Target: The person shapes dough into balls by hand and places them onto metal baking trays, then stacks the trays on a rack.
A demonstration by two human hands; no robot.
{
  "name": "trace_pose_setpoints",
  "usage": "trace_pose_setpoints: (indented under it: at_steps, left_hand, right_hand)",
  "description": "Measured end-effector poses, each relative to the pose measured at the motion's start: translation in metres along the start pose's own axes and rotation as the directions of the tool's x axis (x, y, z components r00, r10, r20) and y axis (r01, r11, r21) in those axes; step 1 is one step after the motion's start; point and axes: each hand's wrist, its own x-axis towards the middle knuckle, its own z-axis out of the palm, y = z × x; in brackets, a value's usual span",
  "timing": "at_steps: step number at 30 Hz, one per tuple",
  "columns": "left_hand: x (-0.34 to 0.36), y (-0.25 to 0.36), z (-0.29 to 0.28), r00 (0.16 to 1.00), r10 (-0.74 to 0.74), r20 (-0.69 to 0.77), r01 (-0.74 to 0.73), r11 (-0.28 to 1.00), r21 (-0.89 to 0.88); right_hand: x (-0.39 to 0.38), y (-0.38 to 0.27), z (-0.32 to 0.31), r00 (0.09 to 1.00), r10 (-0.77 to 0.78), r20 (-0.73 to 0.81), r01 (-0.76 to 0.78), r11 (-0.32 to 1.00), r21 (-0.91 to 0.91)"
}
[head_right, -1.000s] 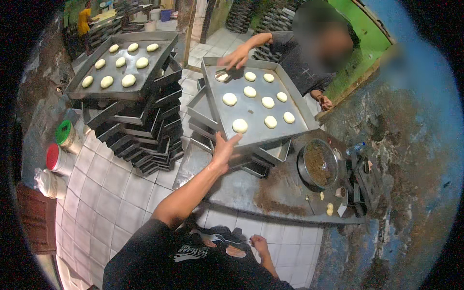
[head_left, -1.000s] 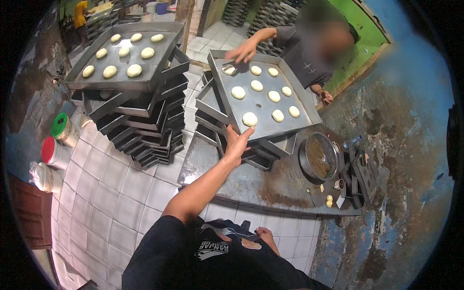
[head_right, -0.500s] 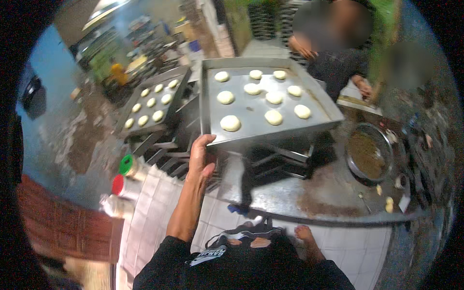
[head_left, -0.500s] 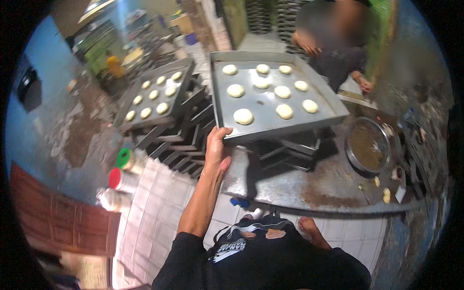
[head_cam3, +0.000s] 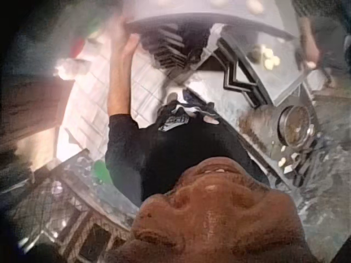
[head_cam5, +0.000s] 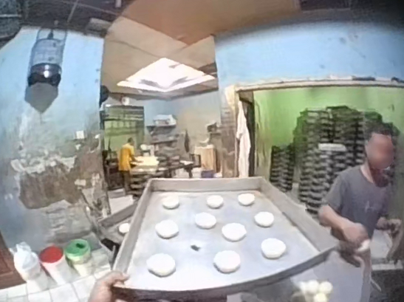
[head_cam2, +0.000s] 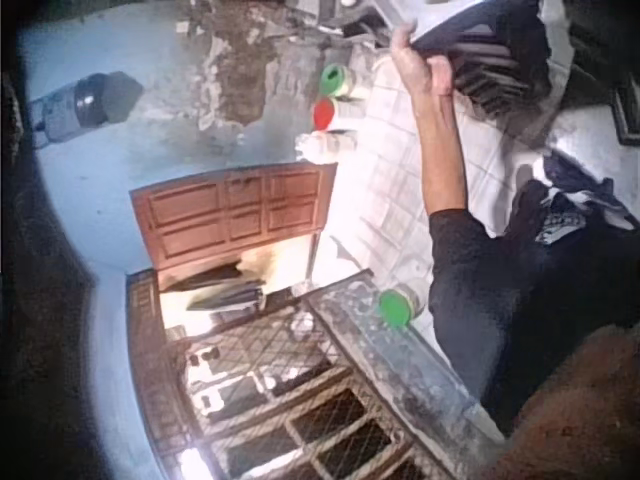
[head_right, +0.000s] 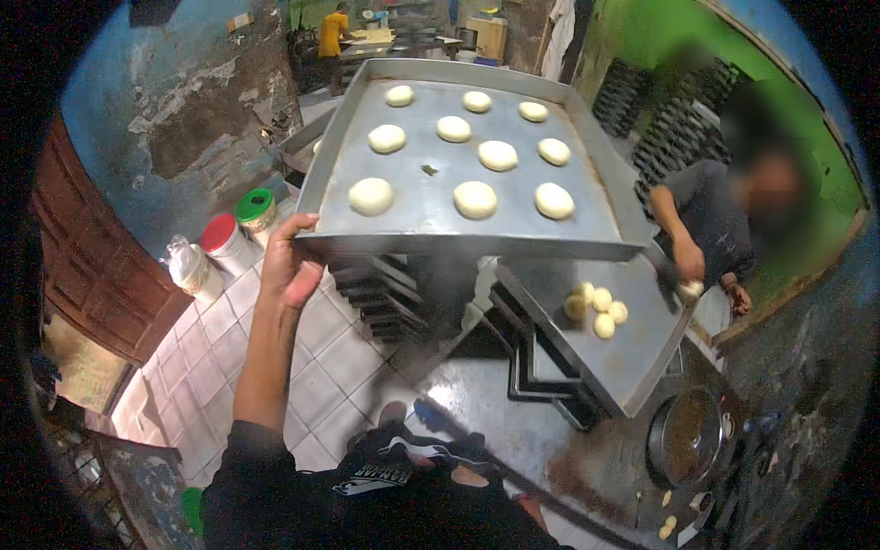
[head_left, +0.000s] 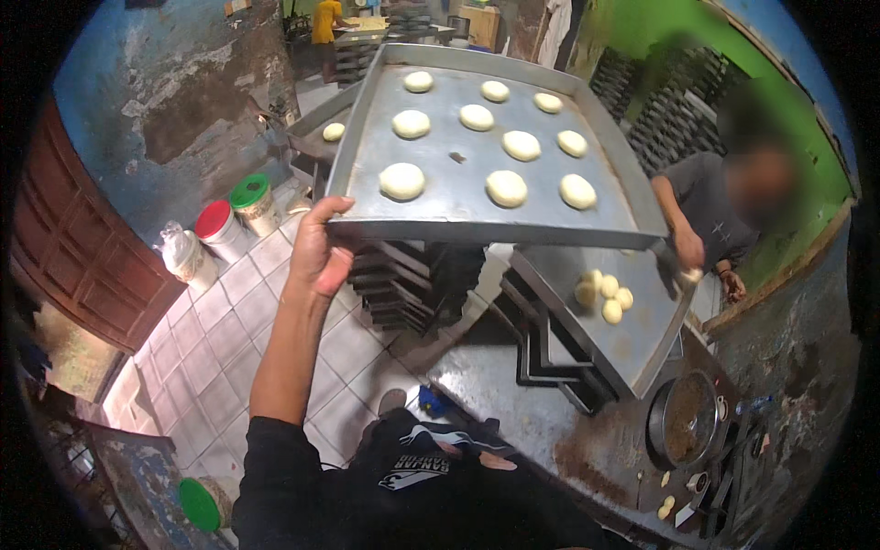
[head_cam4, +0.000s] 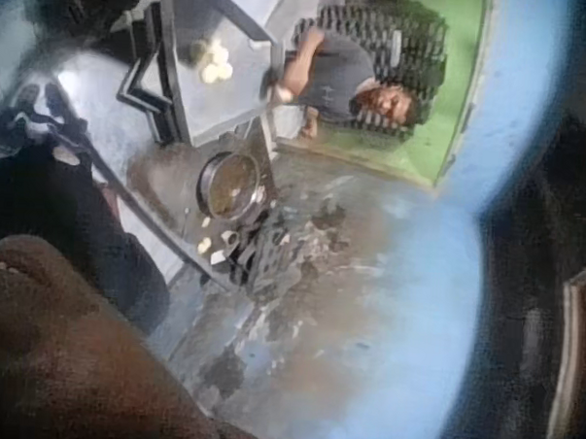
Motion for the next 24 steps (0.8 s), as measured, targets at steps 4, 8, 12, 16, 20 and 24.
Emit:
trace_pose_setpoints:
  at_steps: [4, 8, 12, 16, 20, 24]
  left_hand:
    - [0.076, 0.045, -0.043, 0.999, 0.038, -0.024, -0.038, 0.999, -0.004]
    - [0.139, 0.063, -0.095, 0.997, 0.062, -0.054, -0.056, 0.994, 0.095]
    - [0.154, 0.056, -0.107, 1.000, 0.018, -0.020, -0.012, 0.963, 0.269]
    - [0.152, 0.045, -0.118, 0.984, 0.139, -0.113, -0.118, 0.978, 0.173]
    - [0.141, 0.046, -0.195, 0.878, 0.363, 0.313, -0.362, 0.930, -0.064]
    - [0.033, 0.017, -0.136, 0.803, 0.588, -0.095, -0.442, 0.696, 0.566]
  right_hand:
    - [0.007, -0.059, 0.025, 0.995, 0.072, -0.066, -0.072, 0.997, 0.006]
    - [-0.010, -0.087, 0.059, 0.987, 0.135, -0.082, -0.139, 0.989, -0.042]
    - [-0.058, -0.083, 0.087, 0.981, 0.173, -0.086, -0.184, 0.971, -0.151]
    - [-0.079, -0.059, 0.095, 0.999, 0.004, -0.050, -0.026, 0.900, -0.435]
    - [-0.085, -0.139, 0.104, 0.961, -0.038, -0.275, -0.001, 0.990, -0.138]
    - [-0.108, -0.161, 0.111, 0.920, -0.205, -0.333, 0.145, 0.970, -0.195]
